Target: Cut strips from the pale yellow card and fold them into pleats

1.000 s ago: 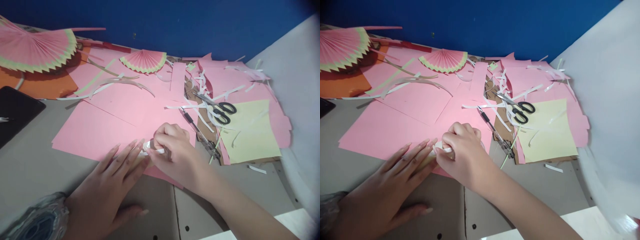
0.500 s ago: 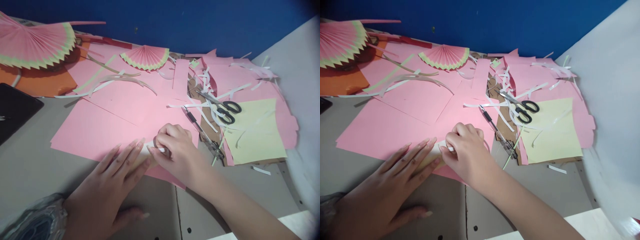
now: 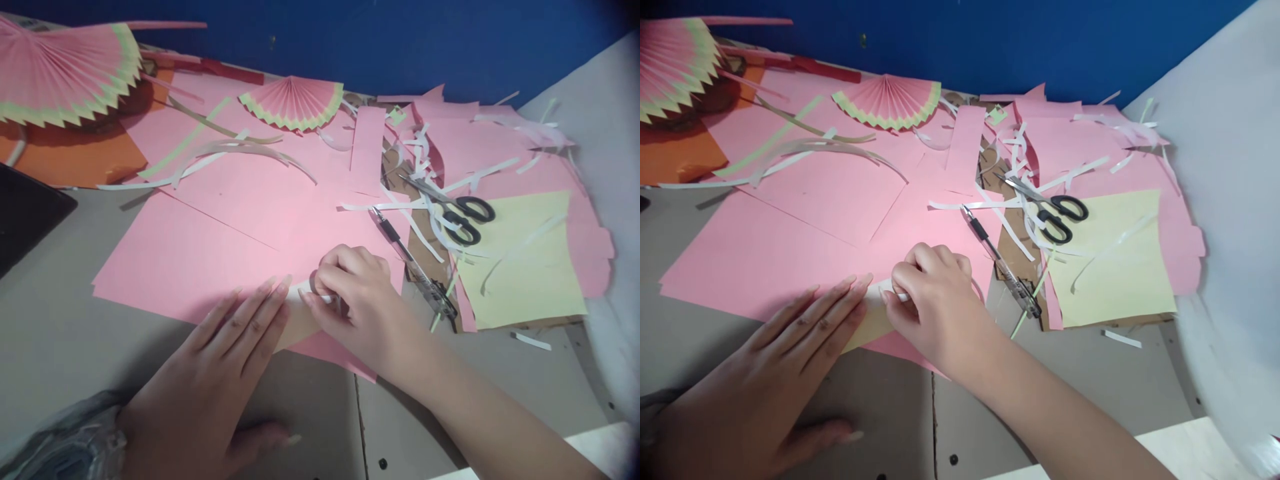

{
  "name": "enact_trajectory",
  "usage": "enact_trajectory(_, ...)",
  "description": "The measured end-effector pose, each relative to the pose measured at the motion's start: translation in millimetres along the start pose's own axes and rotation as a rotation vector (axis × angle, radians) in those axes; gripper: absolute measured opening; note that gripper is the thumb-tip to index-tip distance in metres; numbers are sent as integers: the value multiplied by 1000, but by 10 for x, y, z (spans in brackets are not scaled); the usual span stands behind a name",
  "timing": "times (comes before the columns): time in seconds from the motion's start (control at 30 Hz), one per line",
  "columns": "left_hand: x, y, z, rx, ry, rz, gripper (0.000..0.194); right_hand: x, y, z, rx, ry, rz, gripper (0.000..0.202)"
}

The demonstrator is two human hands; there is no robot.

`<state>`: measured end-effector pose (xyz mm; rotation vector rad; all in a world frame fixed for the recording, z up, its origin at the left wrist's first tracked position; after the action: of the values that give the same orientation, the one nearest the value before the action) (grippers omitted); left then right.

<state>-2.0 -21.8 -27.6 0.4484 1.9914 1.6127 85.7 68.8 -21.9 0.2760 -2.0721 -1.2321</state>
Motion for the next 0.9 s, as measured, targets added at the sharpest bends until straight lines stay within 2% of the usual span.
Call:
enact_trajectory(0.23, -5, -6, 18, 13, -9, 5, 92, 8, 5, -9, 0, 8, -24, 16)
enact_trajectory(0.43, 3, -33, 19, 50, -27, 1, 84, 18, 4, -14, -3, 17, -38, 17)
enact_trajectory(0.77, 25, -6, -16, 12, -1, -12, 90, 5, -9, -17, -5, 25, -55, 16)
enact_trajectory(0.9, 42, 28, 11, 46, -50, 4, 87, 7, -11, -18, -13, 25, -69, 15)
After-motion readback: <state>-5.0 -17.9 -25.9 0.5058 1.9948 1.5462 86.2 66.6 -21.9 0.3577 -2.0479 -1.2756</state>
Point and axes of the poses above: each hand's wrist, its own z-axis towards the middle knuckle, its own y-axis out of the back of the hand, x = y × z, the point moved 9 cm from there along z, towards the middle knuckle, and after that the axes turned 14 degrees about x, right-handed, at the moved point
